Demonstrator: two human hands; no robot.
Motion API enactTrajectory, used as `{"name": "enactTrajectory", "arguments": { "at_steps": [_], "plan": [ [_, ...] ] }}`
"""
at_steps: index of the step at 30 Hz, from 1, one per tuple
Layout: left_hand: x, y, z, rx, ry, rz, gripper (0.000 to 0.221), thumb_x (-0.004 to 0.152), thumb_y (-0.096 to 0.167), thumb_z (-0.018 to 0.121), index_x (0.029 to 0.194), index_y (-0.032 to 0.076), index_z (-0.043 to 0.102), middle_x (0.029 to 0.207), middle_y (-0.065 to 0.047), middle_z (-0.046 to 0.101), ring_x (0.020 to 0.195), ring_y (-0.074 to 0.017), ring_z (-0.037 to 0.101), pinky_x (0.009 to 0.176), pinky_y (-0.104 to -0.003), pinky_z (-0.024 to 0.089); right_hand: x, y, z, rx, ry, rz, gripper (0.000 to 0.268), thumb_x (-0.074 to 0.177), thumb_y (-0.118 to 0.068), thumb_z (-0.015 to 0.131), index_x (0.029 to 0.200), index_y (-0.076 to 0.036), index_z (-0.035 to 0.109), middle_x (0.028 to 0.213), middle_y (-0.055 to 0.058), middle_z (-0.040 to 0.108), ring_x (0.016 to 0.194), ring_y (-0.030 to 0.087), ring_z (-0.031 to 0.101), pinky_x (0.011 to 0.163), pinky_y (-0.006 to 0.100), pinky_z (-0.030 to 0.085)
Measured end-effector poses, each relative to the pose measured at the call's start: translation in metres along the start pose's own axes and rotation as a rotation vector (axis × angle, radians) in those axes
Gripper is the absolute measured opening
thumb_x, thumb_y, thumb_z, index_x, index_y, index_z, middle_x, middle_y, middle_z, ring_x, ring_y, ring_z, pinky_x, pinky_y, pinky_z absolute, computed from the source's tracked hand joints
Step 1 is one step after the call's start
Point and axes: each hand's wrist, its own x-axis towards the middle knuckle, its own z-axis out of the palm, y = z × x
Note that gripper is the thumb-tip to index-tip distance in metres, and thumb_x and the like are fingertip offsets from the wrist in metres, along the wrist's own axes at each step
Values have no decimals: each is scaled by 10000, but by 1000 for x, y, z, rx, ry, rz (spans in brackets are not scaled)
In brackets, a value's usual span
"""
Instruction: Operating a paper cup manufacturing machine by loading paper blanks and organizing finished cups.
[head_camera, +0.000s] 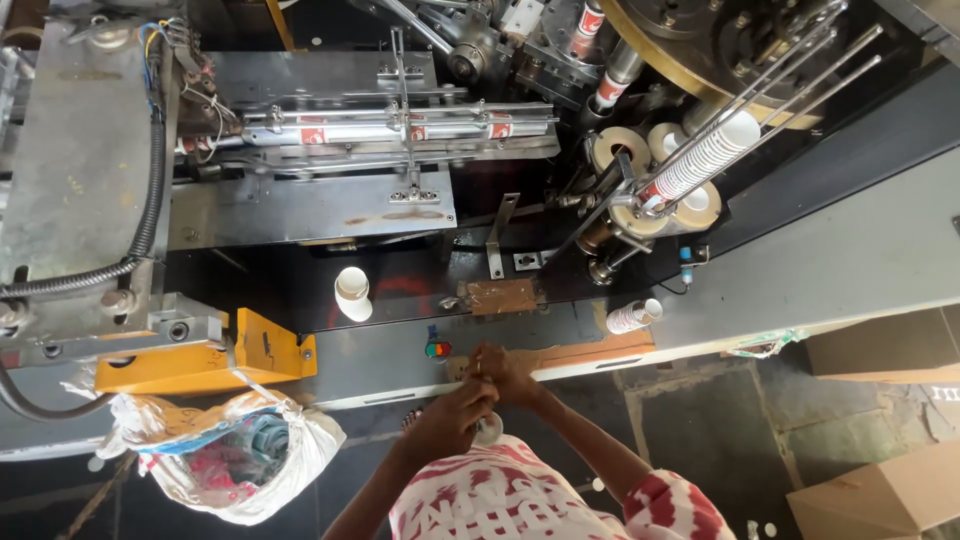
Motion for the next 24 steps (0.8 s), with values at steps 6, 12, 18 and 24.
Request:
{"name": "enactTrajectory", "arguments": {
  "at_steps": [6,12,18,24],
  "plan": [
    [-48,-123,67,369,-27,-532,291,738,63,760,982,-47,647,881,-220,654,810,-368,675,702,-446,557,-41,9,24,74,-296,640,112,966,-93,623,989,-16,701,818,125,718,682,192,689,609,349,557],
    [-100,-244,134,-907,713,-1018,223,854,-1,772,712,-52,608,697,-105,547,632,-221,478,546,-363,368,-46,-38,36,382,126,1051,137,956,-56,603,857,22,656,672,106,687,581,195,662,530,350,529],
    [-18,-131,124,-301,586,-1055,369,868,132,739,639,-82,545,582,-160,550,540,-256,555,520,-409,447,-71,-23,60,272,330,1031,121,947,-66,649,925,31,717,723,96,726,647,133,690,582,314,540],
    [-46,-183,151,171,681,-541,186,845,106,795,736,-17,708,979,-213,569,900,-362,607,656,-432,530,-57,-25,40,655,586,1310,166,889,9,706,1024,51,792,908,67,749,738,126,709,648,296,572]
  ]
}}
